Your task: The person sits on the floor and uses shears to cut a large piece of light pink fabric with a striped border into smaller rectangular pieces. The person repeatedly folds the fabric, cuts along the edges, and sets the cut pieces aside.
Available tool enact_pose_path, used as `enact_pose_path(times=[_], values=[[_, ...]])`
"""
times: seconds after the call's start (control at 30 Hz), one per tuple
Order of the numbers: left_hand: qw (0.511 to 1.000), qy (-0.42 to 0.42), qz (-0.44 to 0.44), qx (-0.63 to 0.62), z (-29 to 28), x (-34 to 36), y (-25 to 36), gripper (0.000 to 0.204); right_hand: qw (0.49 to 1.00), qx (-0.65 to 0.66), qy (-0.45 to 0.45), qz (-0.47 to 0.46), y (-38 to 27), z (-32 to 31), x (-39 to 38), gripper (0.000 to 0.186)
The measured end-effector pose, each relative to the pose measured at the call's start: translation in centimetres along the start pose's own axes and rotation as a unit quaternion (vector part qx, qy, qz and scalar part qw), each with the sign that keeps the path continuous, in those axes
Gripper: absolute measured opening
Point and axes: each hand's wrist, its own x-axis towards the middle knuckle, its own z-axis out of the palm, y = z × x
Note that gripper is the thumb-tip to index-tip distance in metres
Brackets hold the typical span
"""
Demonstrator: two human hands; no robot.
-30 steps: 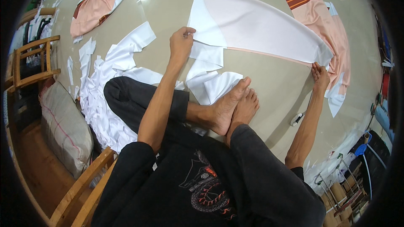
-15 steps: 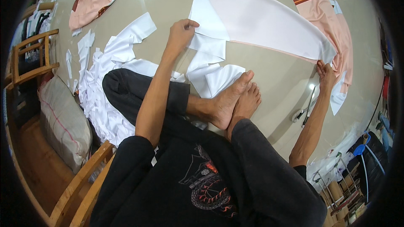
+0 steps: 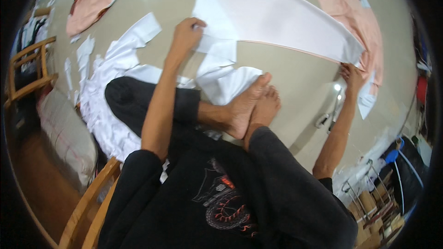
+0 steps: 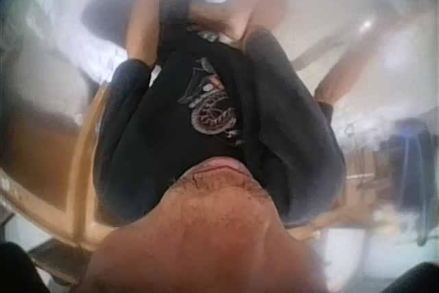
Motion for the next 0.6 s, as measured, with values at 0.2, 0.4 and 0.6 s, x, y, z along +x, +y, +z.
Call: enact_pose_path(times=[0.2,0.4,0.6], values=[[0.981,-0.110,-0.143,-0.063,-0.6,0.2,3.3,0.026,0.998,0.045,0.052,0.005,-0.3,2.7,-1.5,0.035],[0.955,-0.077,-0.227,-0.177,-1.2,0.1,4.9,0.025,0.986,0.090,0.142,-0.017,-1.7,5.1,-2.6,0.023],[0.939,-0.054,-0.245,-0.236,-1.8,0.5,5.2,0.026,0.967,0.157,0.203,-0.006,-2.1,4.6,-3.5,0.019]])
